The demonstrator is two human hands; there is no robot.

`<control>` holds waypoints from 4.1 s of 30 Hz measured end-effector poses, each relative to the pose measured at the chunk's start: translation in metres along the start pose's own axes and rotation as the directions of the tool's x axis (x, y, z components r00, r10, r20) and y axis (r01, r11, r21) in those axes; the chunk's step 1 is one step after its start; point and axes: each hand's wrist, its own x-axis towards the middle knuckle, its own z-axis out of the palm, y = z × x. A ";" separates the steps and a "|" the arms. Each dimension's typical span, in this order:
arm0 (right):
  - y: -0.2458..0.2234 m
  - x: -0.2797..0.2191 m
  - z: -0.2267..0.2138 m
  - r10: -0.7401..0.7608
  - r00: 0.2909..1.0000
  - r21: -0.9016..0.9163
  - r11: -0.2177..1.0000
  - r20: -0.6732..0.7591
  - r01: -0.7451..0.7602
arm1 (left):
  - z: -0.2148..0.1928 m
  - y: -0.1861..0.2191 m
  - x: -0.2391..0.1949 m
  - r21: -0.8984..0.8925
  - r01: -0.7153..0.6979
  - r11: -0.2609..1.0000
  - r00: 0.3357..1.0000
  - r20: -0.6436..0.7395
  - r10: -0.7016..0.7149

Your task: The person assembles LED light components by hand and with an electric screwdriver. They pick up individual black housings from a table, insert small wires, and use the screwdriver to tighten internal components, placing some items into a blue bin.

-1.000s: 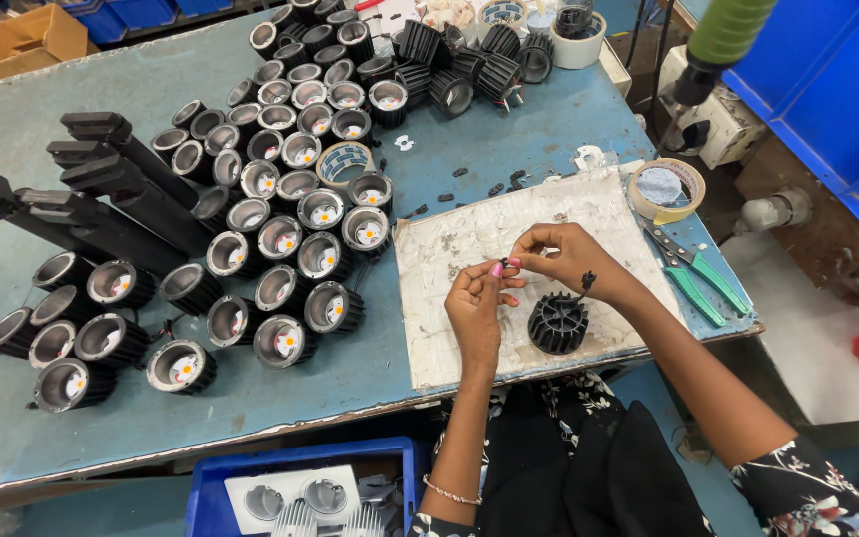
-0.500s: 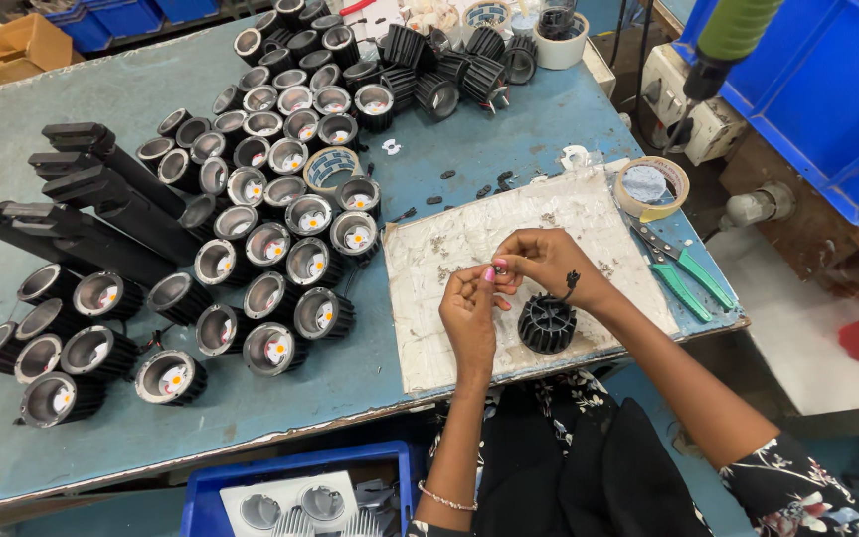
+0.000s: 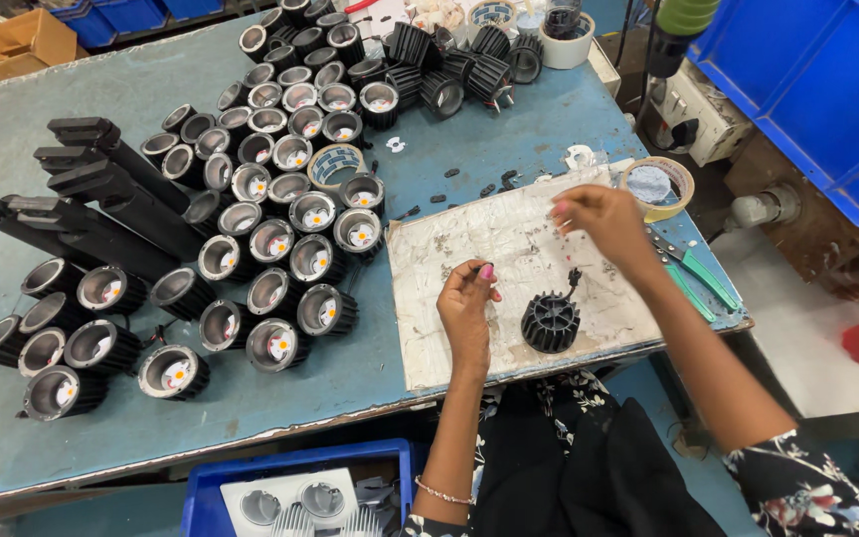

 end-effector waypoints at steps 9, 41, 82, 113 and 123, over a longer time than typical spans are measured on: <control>0.025 0.009 -0.008 -0.178 0.983 -0.488 0.863 -0.047 0.133 | 0.001 0.006 0.002 -0.072 0.081 0.994 0.996 -0.044 -0.084; 0.002 0.003 -0.002 -0.165 0.986 -0.467 0.872 -0.004 0.144 | 0.009 0.016 -0.002 0.023 0.083 0.996 0.997 0.002 -0.083; -0.088 -0.079 -0.004 -0.376 0.919 -0.234 0.889 0.120 0.395 | 0.056 0.034 0.046 0.408 0.124 0.904 0.903 0.332 -0.273; -0.027 -0.117 -0.019 -0.290 0.881 -0.470 0.878 -0.373 0.089 | 0.021 0.027 -0.094 0.613 -0.558 0.560 0.823 0.494 0.279; -0.115 0.035 -0.148 -0.419 0.826 -0.162 0.908 -0.377 0.387 | 0.016 0.019 -0.095 0.587 -0.645 0.489 0.762 0.543 0.353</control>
